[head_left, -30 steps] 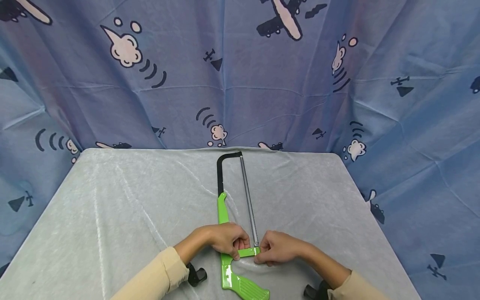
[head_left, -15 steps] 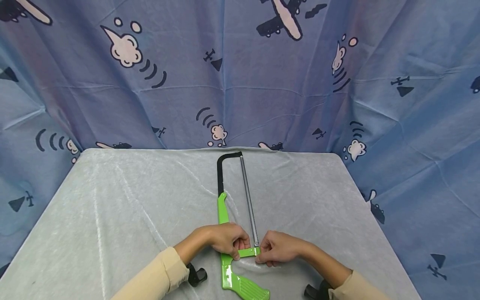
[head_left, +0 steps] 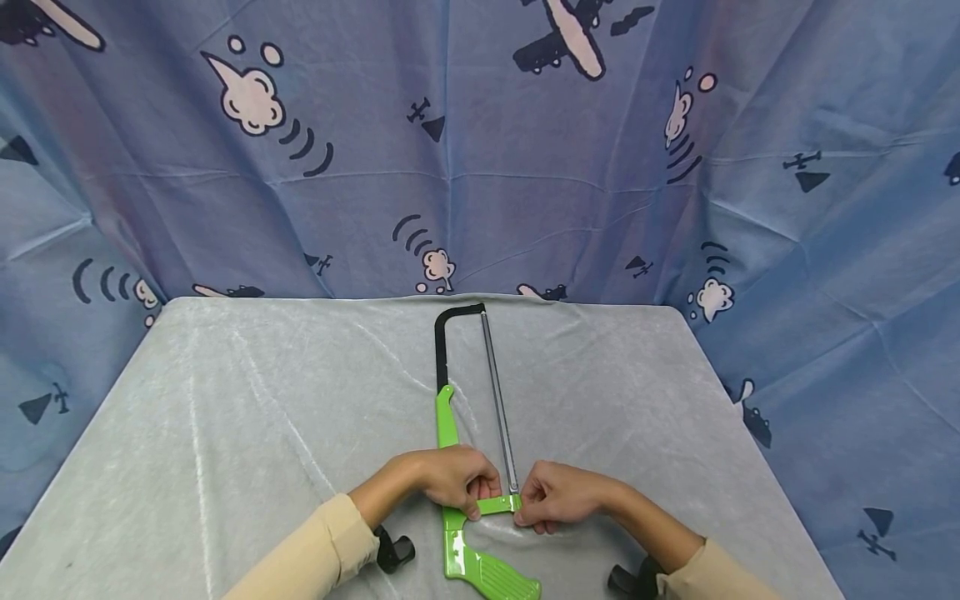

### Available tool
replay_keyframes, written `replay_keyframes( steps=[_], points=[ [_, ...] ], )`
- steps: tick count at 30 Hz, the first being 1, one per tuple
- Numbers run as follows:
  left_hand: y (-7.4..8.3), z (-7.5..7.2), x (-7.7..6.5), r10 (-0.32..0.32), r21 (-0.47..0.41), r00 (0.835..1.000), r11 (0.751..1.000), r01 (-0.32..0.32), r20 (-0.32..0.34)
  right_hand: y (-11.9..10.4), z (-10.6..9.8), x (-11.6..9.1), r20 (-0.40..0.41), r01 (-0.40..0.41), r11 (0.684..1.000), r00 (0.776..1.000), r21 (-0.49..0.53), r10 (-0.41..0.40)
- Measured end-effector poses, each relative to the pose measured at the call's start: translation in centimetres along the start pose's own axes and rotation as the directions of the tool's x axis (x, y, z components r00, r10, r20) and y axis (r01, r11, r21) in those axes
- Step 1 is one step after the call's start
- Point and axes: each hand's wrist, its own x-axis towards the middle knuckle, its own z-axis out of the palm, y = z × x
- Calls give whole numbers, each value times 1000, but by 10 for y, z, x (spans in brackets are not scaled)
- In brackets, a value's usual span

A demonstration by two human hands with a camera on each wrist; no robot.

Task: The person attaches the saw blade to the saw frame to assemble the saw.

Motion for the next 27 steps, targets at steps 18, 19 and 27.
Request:
replay_keyframes(
  steps=[18, 19, 27],
  points=[
    [-1, 1, 0, 6, -3, 1000, 1000, -6, 2, 2, -3, 0, 56, 43, 998, 997, 38, -45],
    [-2, 1, 0, 7, -6, 1000, 1000, -7, 2, 2, -3, 0, 60, 44, 998, 997, 41, -47],
    [-2, 1, 0, 14, -6, 1000, 1000, -14, 1, 3, -5, -1, 83, 57, 997, 995, 44, -61]
  ],
)
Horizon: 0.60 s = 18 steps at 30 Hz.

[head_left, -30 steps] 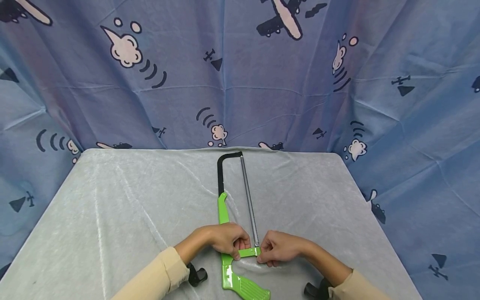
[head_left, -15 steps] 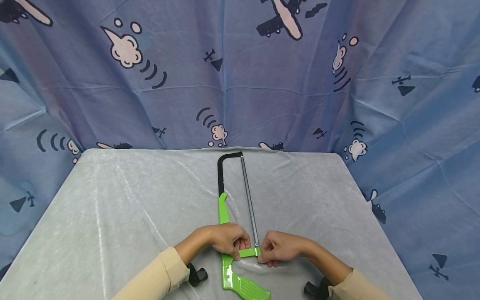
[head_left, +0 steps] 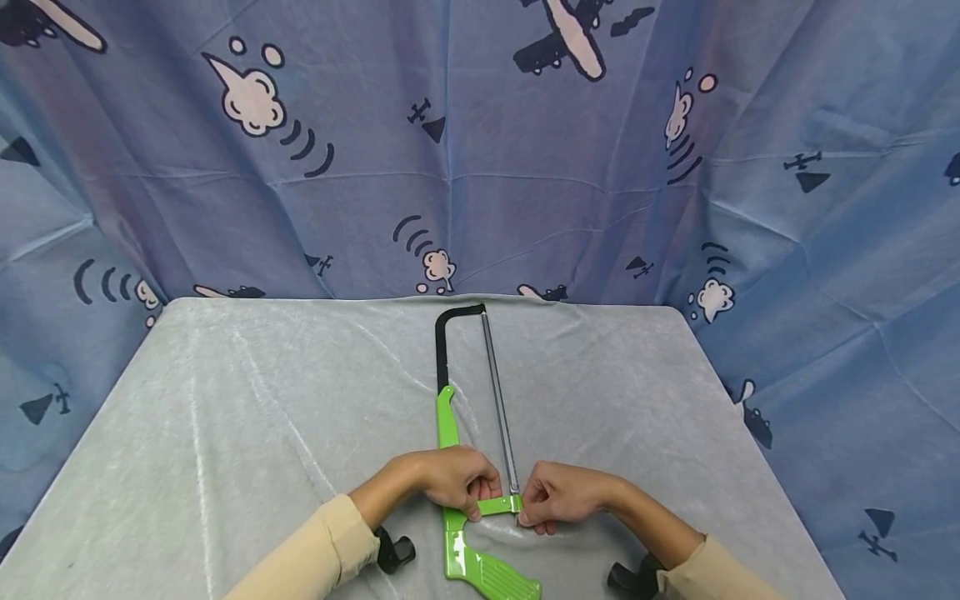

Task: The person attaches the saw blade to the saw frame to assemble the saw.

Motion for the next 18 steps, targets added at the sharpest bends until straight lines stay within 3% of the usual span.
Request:
replay_keyframes(
  steps=[18],
  points=[
    [0, 0, 1, -3, 4, 1000, 1000, 3, -1, 2, -2, -1, -4, -5, 1000, 1000, -1, 5]
  ],
)
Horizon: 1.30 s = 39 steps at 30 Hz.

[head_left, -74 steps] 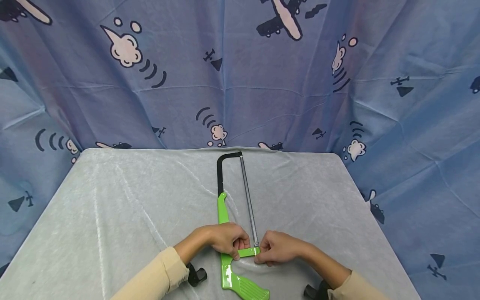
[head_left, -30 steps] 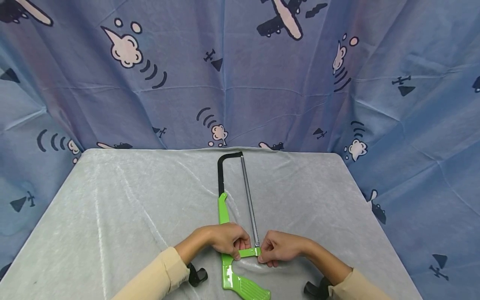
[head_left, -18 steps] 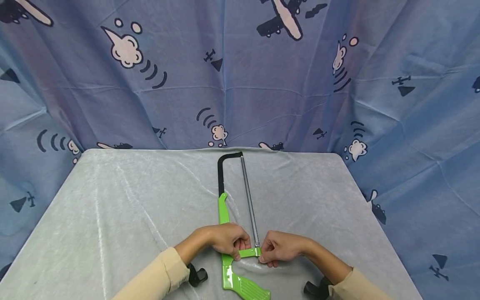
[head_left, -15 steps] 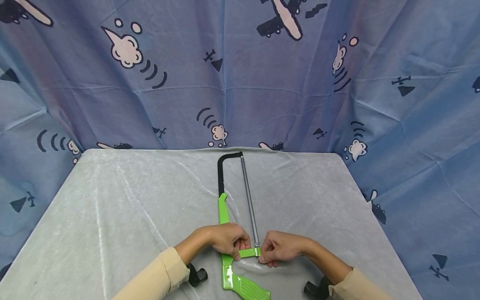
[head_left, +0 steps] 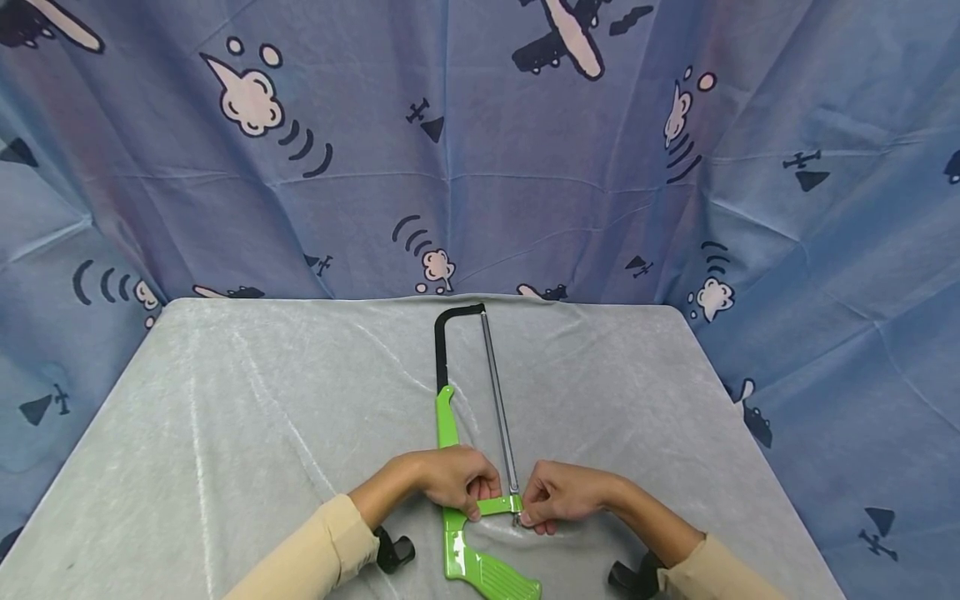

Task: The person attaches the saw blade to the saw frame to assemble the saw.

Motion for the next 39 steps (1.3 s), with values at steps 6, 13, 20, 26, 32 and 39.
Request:
replay_keyframes(
  steps=[6, 13, 20, 26, 32, 39],
  points=[
    [0, 0, 0, 1, 1, 1000, 1000, -1, -1, 0, -1, 0, 13, 9, 1000, 1000, 5, -9],
    [-1, 1, 0, 15, -1, 1000, 1000, -15, -2, -2, -1, 0, 17, 11, 1000, 1000, 25, -11],
    [-2, 1, 1, 18, -1, 1000, 1000, -18, 4, -2, 0, 1, 21, 2, 999, 1000, 33, -3],
    [4, -2, -1, -10, -2, 1000, 1000, 10, 11, -3, -2, 2, 26, -35, 999, 999, 2, 35],
    [6, -6, -4, 21, -59, 999, 998, -18, 44, -7, -6, 1, 43, -73, 997, 996, -8, 73],
    [7, -10, -5, 33, -136, 997, 990, -24, 63, -21, -26, -7, 31, -86, 995, 996, -47, 88]
  ],
)
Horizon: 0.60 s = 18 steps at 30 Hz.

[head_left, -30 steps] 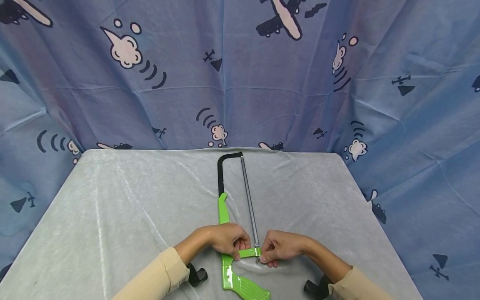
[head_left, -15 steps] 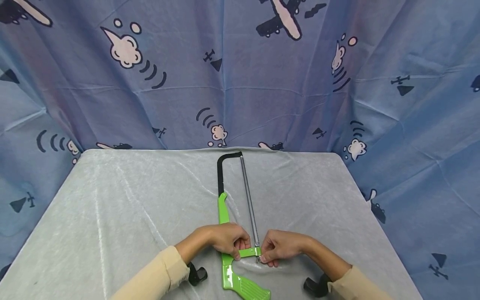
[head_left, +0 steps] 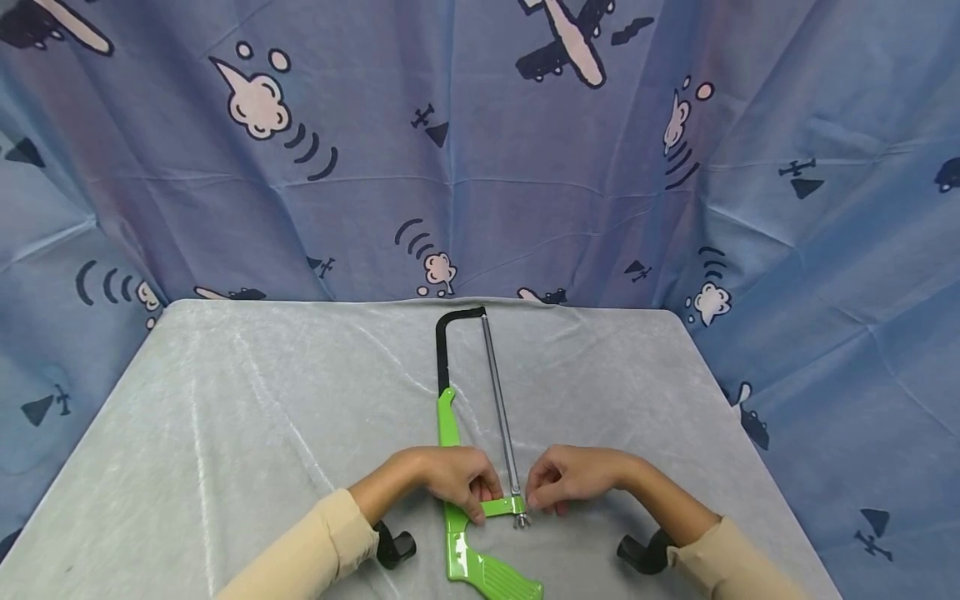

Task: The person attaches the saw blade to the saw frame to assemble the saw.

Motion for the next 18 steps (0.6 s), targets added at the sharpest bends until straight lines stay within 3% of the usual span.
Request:
replay_keyframes(
  steps=[4, 7, 10, 12, 14, 15, 16, 18],
  points=[
    [0, -5, -2, 7, -70, 1000, 998, -7, -6, -10, -22, -10, -62, -12, 998, 998, -60, 8],
    [-2, -14, -8, 49, -102, 998, 993, -53, -36, -16, -43, -17, -138, -55, 992, 990, -112, 39],
    [-7, -27, -18, 86, -56, 988, 994, -94, -126, -20, -62, -23, -243, -98, 984, 968, -151, 59],
    [-13, -37, -27, 92, 27, 967, 996, -88, -236, -22, -72, -26, -344, -127, 972, 938, -198, 52],
    [-19, -47, -37, 72, 101, 921, 994, -35, -384, -21, -80, -29, -465, -172, 949, 885, -262, 32],
    [-23, -52, -42, 54, 140, 881, 990, 14, -470, -21, -82, -30, -529, -217, 927, 849, -305, 24],
    [-26, -57, -48, 35, 171, 832, 983, 73, -554, -20, -84, -31, -590, -267, 899, 807, -348, 11],
    [-35, -67, -61, -1, 212, 709, 954, 212, -705, -17, -87, -33, -693, -388, 826, 721, -408, -4]
  ],
)
